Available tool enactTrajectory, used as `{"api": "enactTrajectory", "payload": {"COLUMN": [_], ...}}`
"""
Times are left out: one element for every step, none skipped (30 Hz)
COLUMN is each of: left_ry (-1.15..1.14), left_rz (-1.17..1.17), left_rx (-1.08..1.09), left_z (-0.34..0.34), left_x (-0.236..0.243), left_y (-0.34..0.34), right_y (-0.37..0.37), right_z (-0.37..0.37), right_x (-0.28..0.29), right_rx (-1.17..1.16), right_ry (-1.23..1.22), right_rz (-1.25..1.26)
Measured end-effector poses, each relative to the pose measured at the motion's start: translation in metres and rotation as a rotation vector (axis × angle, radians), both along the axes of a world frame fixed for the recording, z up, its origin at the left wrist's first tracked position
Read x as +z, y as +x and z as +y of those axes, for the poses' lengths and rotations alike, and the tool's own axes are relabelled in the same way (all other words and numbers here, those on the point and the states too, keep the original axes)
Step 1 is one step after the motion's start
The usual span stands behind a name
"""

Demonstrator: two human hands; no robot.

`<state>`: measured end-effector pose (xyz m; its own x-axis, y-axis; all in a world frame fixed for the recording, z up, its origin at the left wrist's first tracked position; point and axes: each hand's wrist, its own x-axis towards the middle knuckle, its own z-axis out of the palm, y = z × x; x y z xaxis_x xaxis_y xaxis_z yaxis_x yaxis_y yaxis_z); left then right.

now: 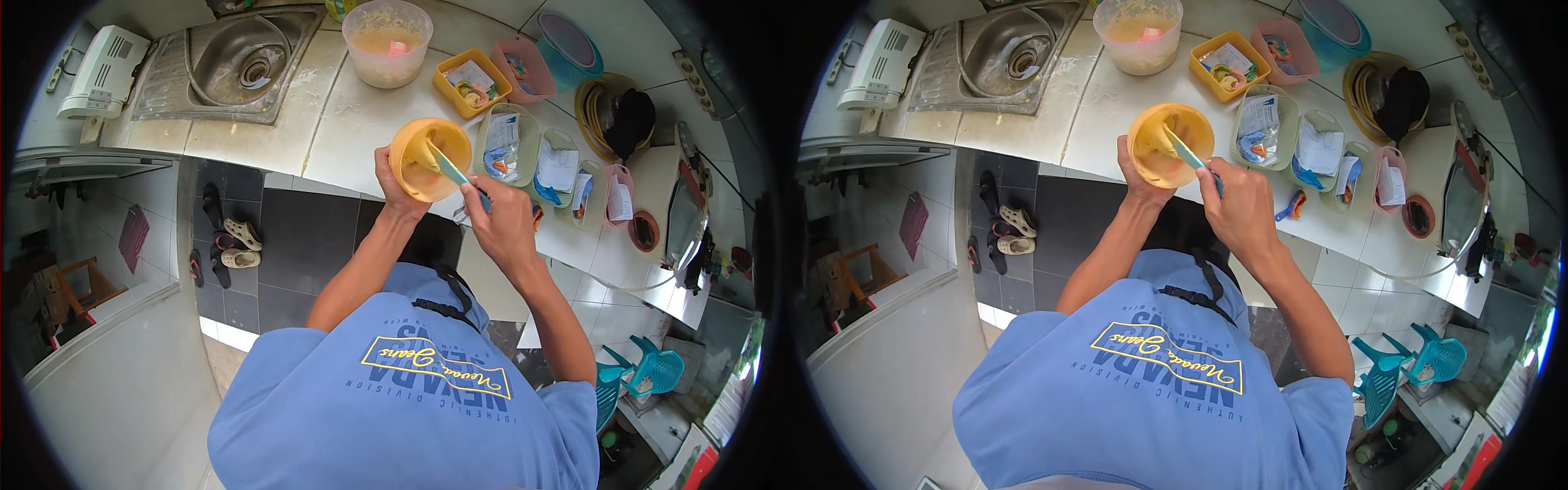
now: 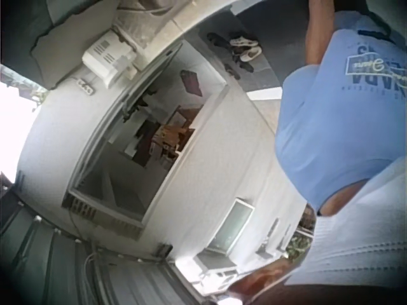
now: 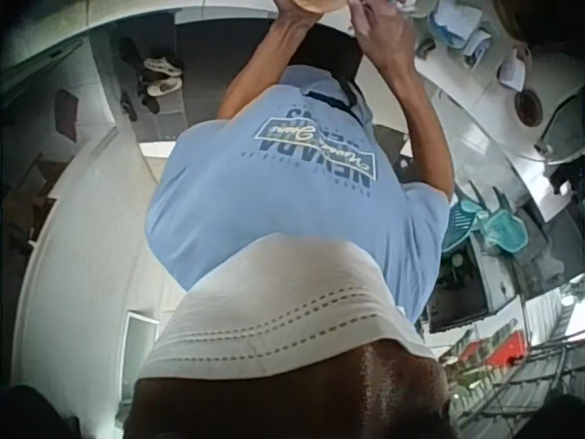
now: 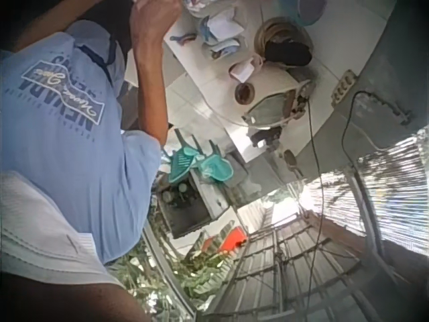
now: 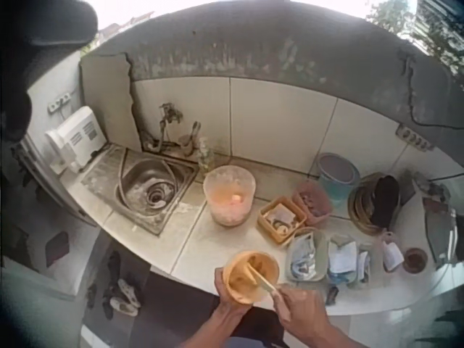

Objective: The person mixes dental impression material in a bowl with a spatula and then applies the mixture onto two dental impression trays.

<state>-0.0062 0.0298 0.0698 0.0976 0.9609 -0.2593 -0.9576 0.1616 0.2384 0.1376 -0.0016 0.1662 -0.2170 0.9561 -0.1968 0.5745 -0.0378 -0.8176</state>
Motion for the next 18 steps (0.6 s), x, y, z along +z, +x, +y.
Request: {"api": "enactTrajectory", "payload": {"left_ry": [-0.031, -0.004, -0.010, -0.020, -0.023, -0.020, -0.019, -0.019, -0.017, -0.038, -0.058, -0.055, -0.046, -0.034, -0.027, -0.042, -0.060, -0.071], "left_rz": [-0.064, -0.079, -0.081, -0.084, -0.087, -0.089, -0.073, -0.058, -0.061, -0.065, -0.066, -0.067, -0.079, -0.089, -0.088, -0.083, -0.080, -0.056], "left_rx": [-0.024, -0.039, -0.040, -0.046, -0.052, -0.048, -0.062, -0.078, -0.073, -0.069, -0.062, -0.054, -0.072, -0.087, -0.077, -0.079, -0.082, -0.091], "left_z": [-0.003, -0.004, -0.009, -0.013, -0.014, -0.015, -0.015, -0.018, -0.020, -0.022, -0.025, -0.025, -0.025, -0.023, -0.024, -0.028, -0.032, -0.033], "left_x": [0.002, 0.001, 0.000, 0.001, 0.002, 0.002, 0.003, 0.004, 0.005, 0.007, 0.008, 0.008, 0.008, 0.009, 0.012, 0.014, 0.018, 0.024], "left_y": [0.002, 0.001, 0.001, 0.001, 0.002, 0.002, 0.001, 0.002, 0.003, 0.004, 0.005, 0.006, 0.007, 0.007, 0.008, 0.010, 0.012, 0.014], "right_y": [0.002, 0.002, 0.005, 0.009, 0.012, 0.012, 0.012, 0.012, 0.013, 0.014, 0.015, 0.018, 0.023, 0.026, 0.027, 0.028, 0.031, 0.036], "right_z": [-0.003, -0.007, -0.010, -0.013, -0.012, -0.013, -0.015, -0.018, -0.019, -0.020, -0.021, -0.021, -0.020, -0.017, -0.017, -0.018, -0.020, -0.020], "right_x": [0.000, 0.007, 0.008, 0.009, 0.010, 0.009, 0.008, 0.008, 0.010, 0.012, 0.014, 0.013, 0.011, 0.010, 0.013, 0.018, 0.022, 0.021], "right_rx": [0.103, 0.149, 0.150, 0.166, 0.182, 0.185, 0.221, 0.256, 0.261, 0.249, 0.237, 0.244, 0.272, 0.300, 0.308, 0.267, 0.226, 0.263], "right_ry": [0.618, 0.520, 0.513, 0.500, 0.494, 0.497, 0.474, 0.447, 0.450, 0.490, 0.530, 0.535, 0.493, 0.455, 0.465, 0.522, 0.575, 0.555], "right_rz": [-0.355, -0.504, -0.506, -0.525, -0.544, -0.546, -0.582, -0.621, -0.623, -0.586, -0.547, -0.546, -0.578, -0.608, -0.606, -0.543, -0.480, -0.556]}}
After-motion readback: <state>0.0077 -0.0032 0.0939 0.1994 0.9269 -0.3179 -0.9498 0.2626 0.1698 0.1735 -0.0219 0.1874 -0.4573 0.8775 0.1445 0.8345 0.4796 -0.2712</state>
